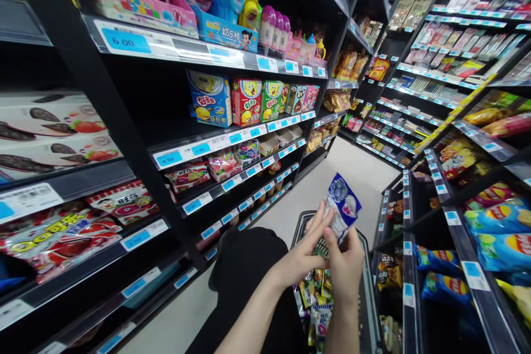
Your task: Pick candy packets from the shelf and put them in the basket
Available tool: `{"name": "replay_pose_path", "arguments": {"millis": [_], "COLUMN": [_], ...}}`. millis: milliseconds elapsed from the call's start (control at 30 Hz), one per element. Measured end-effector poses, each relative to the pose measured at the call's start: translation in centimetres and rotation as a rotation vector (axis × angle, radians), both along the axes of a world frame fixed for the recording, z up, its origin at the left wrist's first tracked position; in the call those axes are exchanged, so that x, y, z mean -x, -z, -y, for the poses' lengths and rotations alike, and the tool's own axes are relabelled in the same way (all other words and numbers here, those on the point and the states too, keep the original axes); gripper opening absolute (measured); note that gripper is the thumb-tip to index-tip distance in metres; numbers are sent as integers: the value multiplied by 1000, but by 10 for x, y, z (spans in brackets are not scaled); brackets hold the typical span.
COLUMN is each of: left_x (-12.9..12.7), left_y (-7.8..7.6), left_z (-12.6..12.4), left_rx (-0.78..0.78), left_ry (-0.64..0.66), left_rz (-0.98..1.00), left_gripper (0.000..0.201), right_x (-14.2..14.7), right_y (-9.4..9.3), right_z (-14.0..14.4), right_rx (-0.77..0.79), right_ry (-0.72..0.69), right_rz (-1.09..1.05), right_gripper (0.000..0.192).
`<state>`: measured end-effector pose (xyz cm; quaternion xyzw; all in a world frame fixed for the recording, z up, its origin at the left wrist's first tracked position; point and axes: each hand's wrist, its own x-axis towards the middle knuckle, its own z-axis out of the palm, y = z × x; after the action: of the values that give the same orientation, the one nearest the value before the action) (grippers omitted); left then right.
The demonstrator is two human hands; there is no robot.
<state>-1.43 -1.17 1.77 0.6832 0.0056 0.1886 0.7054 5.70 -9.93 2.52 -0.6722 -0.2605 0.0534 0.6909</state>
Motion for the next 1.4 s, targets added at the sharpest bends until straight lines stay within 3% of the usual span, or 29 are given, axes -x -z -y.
{"name": "replay_pose_path", "arguments": {"millis": [67, 133, 200, 300, 367, 533, 800, 1033, 1133, 1167, 1267, 1400], "left_x": [0, -3, -6, -8, -7, -4, -5, -7, -9, -10, -10, -5], "left_y": [-2, -2, 0, 1, 0, -8, -7, -2, 3, 6, 14, 27], "left_z": [-1, -2, -4, -6, -6, -7, -7, -6, -2, -2, 0, 1], "left_rx": [-64, -34, 74, 291, 390, 412, 320, -45, -208, -282, -522, -793], "left_ry": [-107, -290, -418, -304, -176, -128, -202, -265, -333, -374, -451, -279], "left_rz": [36, 97, 120, 71, 38, 6, -37, -251, -365, -419, -611, -797], "left_gripper": [65, 44, 42, 58, 51, 35, 36, 45, 35, 35, 46, 40], "right_x": [-4, -9, -12, -14, -15, -16, -17, -22, -43, -53, -85, -96], "right_y": [4, 7, 8, 8, 9, 10, 7, 12, 34, 47, 98, 170], "right_z": [1, 5, 8, 13, 14, 17, 15, 12, 13, 14, 22, 64], "right_rx": [-131, -273, -348, -368, -361, -214, -151, -58, 148, 298, 537, 873], "right_ry": [68, 65, -13, -130, -152, -115, -52, 18, 86, 90, 142, 149], "right_rz": [-101, -202, -296, -419, -444, -316, -249, -145, -39, -20, -126, -312], "right_gripper": [43, 43, 48, 52, 55, 73, 72, 67, 64, 61, 50, 18]}}
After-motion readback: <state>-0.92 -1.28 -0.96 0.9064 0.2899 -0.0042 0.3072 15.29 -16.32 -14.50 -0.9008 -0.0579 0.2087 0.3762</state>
